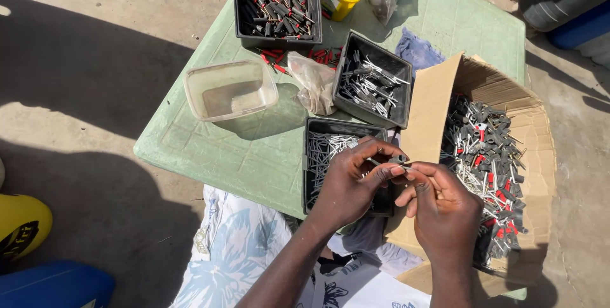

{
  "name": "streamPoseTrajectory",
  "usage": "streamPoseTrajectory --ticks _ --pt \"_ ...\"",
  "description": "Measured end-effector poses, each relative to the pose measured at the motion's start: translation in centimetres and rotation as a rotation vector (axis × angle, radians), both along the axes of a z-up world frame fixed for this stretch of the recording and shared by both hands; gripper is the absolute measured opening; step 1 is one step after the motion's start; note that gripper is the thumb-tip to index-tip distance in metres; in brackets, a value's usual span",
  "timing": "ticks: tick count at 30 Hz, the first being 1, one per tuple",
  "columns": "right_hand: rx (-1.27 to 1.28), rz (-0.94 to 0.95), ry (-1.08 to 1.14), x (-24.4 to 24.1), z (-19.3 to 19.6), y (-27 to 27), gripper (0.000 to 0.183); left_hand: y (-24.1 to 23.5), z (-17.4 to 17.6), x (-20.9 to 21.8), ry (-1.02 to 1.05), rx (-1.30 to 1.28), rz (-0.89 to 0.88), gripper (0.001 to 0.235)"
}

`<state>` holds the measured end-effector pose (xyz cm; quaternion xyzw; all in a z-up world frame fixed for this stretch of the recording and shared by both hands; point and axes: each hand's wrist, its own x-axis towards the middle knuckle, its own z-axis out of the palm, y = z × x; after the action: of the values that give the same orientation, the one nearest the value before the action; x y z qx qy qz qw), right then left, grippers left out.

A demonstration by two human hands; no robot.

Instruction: Assembling small metal clips onto nails by hand

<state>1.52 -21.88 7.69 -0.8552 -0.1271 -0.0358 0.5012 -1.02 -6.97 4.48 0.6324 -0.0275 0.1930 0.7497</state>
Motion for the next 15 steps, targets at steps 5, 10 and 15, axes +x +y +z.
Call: streamPoseTrajectory --ticks 5,10,15 --pt "-0.313 0.048 -0.135 0.2 -0.5 -0.6 0.014 -1.3 -0.8 0.0 -0.013 0.062 0.115 0.016" --pt "-0.463 0.160 -0.200 0.7 -0.3 -0.5 0.026 -1.9 -0.3 -0.1 -0.041 0.103 0.315 0.012" --pt "-0.409 0.206 -0.094 1.0 -0.7 -0.8 0.020 -1.7 0.3 0.0 0.016 -0.127 0.281 0.010"
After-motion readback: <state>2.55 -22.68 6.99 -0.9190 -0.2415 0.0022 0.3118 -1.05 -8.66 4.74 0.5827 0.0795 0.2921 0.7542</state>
